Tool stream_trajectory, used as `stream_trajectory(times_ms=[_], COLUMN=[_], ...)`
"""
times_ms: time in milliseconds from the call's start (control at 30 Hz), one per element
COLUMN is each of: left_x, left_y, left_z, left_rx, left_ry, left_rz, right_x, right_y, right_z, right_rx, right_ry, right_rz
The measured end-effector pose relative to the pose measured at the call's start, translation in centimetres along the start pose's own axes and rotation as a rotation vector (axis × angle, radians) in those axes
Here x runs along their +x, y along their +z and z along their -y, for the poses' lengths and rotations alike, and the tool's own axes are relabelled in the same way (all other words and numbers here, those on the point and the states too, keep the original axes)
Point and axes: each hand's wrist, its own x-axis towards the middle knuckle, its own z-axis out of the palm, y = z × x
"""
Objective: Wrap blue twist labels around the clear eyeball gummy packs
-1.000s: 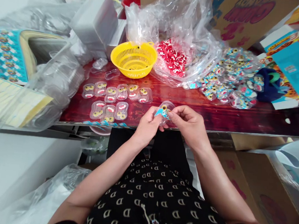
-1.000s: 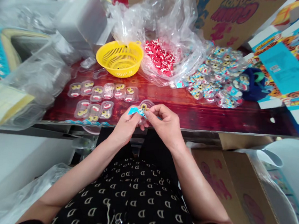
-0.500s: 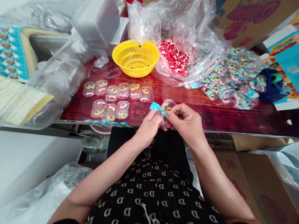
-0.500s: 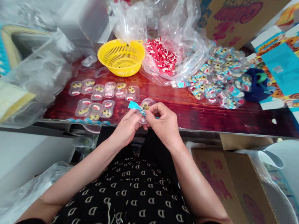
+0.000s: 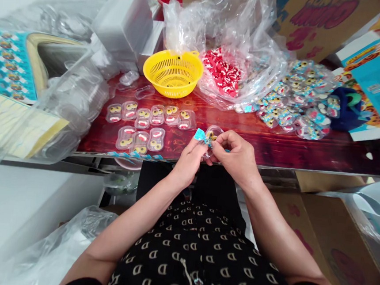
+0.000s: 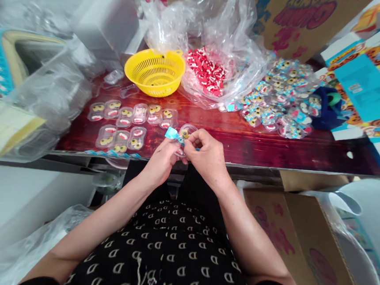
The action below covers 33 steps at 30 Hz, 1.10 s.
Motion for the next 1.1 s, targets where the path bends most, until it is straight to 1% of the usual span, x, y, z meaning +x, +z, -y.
stream_trajectory(times_ms=[167,267,333,400,467,600,733,933,1100], left_x=[0.3,0.5,0.6,0.7,0.9,1.0,1.0,0.5,-0.1], left_y=[-0.5,-0.7,-0.7,-0.6,-0.6,-0.3,-0.2,-0.2,-0.2], left_z=[1.2,1.5,1.2,0.6,0.0,-0.7,-1.0,-1.9,-2.7], left_rx=[0.083,0.105,0.074,0.033,-0.003,-0.052,-0.105,-0.142,-0.078], left_ry=[0.048,0.07,0.076,0.074,0.07,0.042,0.009,-0.027,-0.082], left_rz=[0.014,-0.015,-0.038,-0.059,-0.074,-0.065,-0.034,0.055,0.204], right_x=[0.0,-0.4,-0.8,-1.2,-1.4,-1.3,-1.0,-0.7,-0.2], right_y=[0.1,0.0,-0.1,-0.3,-0.4,-0.6,-0.5,-0.4,-0.9], right_z=[-0.2,-0.4,-0.5,-0.8,-1.1,-1.8,-2.0,-2.3,-2.5], right_rx=[-0.018,-0.081,-0.095,-0.075,0.008,0.285,0.488,0.59,0.666], right_ry=[-0.048,-0.09,-0.105,-0.103,-0.054,0.105,0.175,0.288,0.338], right_rz=[-0.006,-0.025,-0.044,-0.103,-0.141,-0.058,-0.013,0.118,0.237])
